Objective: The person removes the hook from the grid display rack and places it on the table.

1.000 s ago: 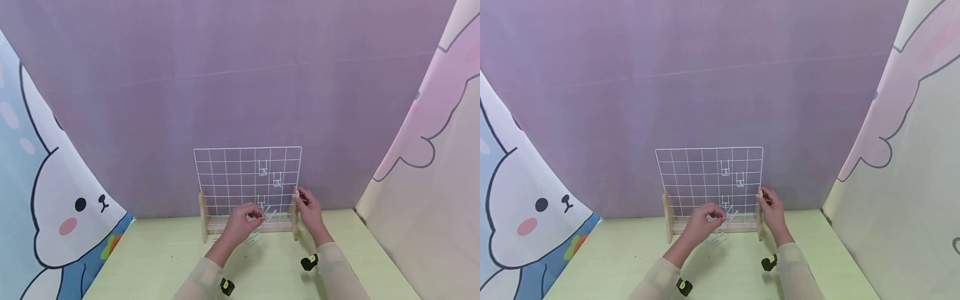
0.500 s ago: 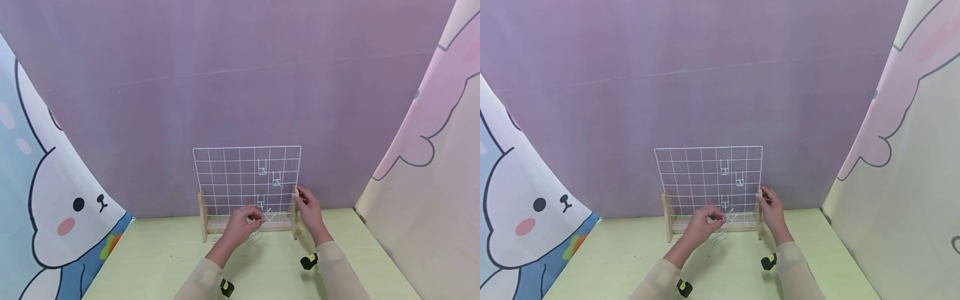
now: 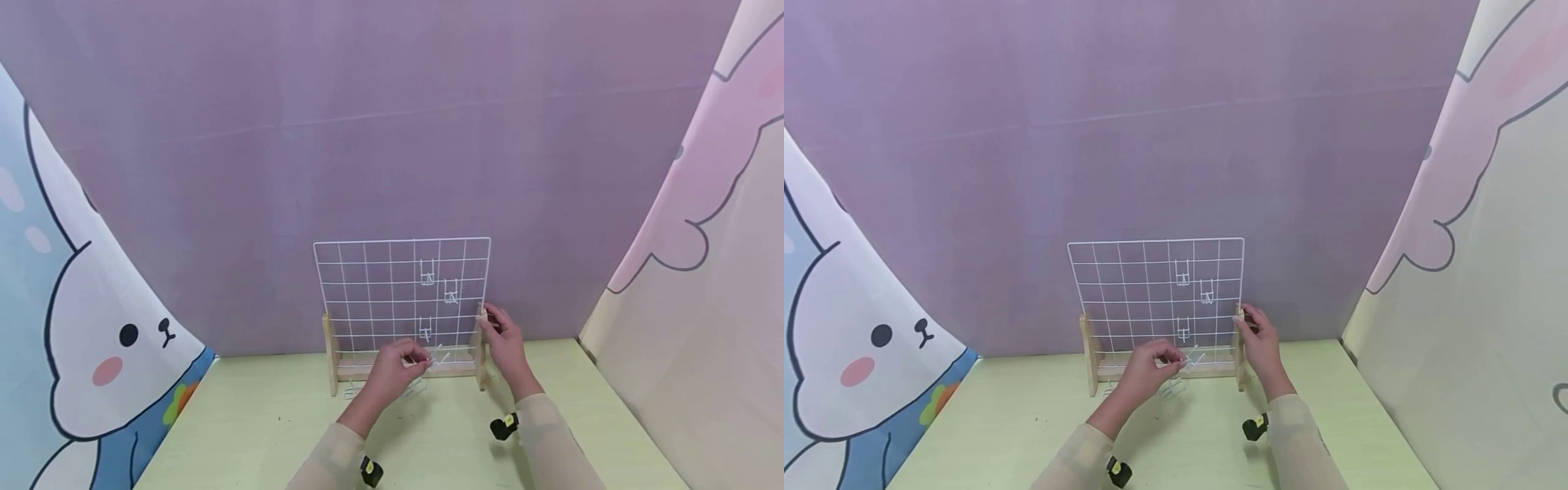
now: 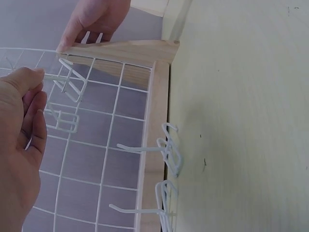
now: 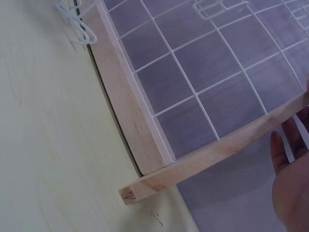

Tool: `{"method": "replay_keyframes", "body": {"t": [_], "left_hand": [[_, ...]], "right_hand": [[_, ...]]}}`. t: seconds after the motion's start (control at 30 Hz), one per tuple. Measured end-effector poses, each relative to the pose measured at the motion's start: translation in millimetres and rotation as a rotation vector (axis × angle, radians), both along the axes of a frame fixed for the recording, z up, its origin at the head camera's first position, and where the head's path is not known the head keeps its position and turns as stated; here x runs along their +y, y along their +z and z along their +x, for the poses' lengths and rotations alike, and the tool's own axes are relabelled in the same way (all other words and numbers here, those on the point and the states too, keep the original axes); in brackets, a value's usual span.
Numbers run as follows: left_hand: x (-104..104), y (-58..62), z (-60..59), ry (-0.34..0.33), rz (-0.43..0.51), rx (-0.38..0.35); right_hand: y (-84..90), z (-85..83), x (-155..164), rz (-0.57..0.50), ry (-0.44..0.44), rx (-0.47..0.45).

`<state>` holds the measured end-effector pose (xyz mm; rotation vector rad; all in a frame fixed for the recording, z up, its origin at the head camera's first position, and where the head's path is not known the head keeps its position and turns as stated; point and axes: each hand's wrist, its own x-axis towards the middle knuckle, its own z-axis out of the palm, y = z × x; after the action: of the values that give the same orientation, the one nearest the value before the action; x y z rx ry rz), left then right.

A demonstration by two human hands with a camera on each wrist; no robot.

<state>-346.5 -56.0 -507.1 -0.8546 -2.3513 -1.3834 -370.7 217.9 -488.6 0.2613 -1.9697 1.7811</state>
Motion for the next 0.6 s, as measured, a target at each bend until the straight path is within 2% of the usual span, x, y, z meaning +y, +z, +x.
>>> {"method": "replay_keyframes", "body": {"t": [0.37, 0.6], "left_hand": [[3, -8.1, -2.2, 0.018, 0.0, -0.084], [4, -16.3, -6.2, 0.026, -0.005, -0.088]], "right_hand": [[0.0, 0.2, 0, 0.01, 0.012, 0.021], [-4.3, -3.2, 1, 0.006, 0.007, 0.018]]}}
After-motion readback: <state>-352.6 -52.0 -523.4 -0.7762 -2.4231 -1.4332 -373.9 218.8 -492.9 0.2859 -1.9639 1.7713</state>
